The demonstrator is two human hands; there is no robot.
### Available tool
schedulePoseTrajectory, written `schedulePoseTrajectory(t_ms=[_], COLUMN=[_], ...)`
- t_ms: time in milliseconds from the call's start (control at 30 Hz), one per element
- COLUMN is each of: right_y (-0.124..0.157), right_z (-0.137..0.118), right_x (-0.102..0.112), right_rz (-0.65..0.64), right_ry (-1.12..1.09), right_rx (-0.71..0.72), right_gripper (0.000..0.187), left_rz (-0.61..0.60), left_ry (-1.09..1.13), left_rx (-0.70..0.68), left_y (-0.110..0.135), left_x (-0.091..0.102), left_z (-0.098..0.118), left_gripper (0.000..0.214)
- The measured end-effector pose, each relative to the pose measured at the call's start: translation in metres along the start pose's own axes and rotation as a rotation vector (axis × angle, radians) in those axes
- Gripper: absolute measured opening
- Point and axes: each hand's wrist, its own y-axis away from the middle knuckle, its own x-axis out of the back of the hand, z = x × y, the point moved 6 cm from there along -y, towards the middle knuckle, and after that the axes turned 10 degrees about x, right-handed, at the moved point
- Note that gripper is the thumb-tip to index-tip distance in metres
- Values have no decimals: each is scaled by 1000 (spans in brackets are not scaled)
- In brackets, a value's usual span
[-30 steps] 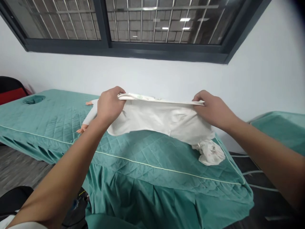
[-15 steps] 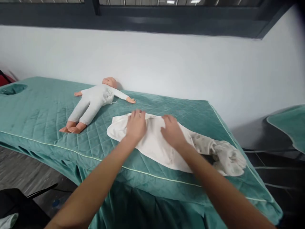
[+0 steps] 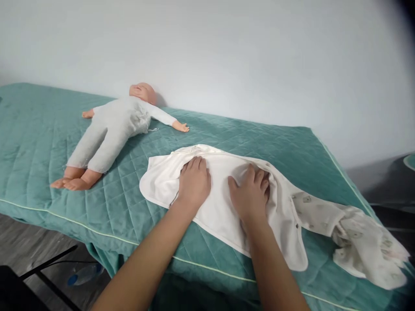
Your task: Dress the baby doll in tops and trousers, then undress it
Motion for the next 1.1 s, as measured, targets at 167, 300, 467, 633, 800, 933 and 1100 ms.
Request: schedulePoseTrajectory(t_ms=[167, 300, 467, 633, 800, 933, 1100], right_y=[-9, -38, -90, -125, -132, -134, -137], right_z=[2, 5, 15, 18, 17, 20, 21], right_x=[4, 8, 0, -12, -21, -27, -33], right_rz=[-5, 16, 6, 52, 56, -33, -114], right_ry=[-39, -14, 54, 61, 51, 17, 23], right_rx=[35, 145, 210, 250, 313, 264, 235], right_gripper=[80, 79, 78, 74, 72, 72, 70], left_rz=[-6, -14, 25, 54, 62, 37, -2], left_ry=[-43, -50, -25, -26, -67, -87, -81], left_rx=[86, 109, 124, 131, 159, 198, 247], left_y=[-15, -44, -85, -113, -118, -121, -130], left_x=[5, 12, 0, -23, -29, -32, -37], left_z=[-6, -1, 10, 13, 10, 11, 9], left_gripper=[49, 50, 52, 52, 51, 50, 47])
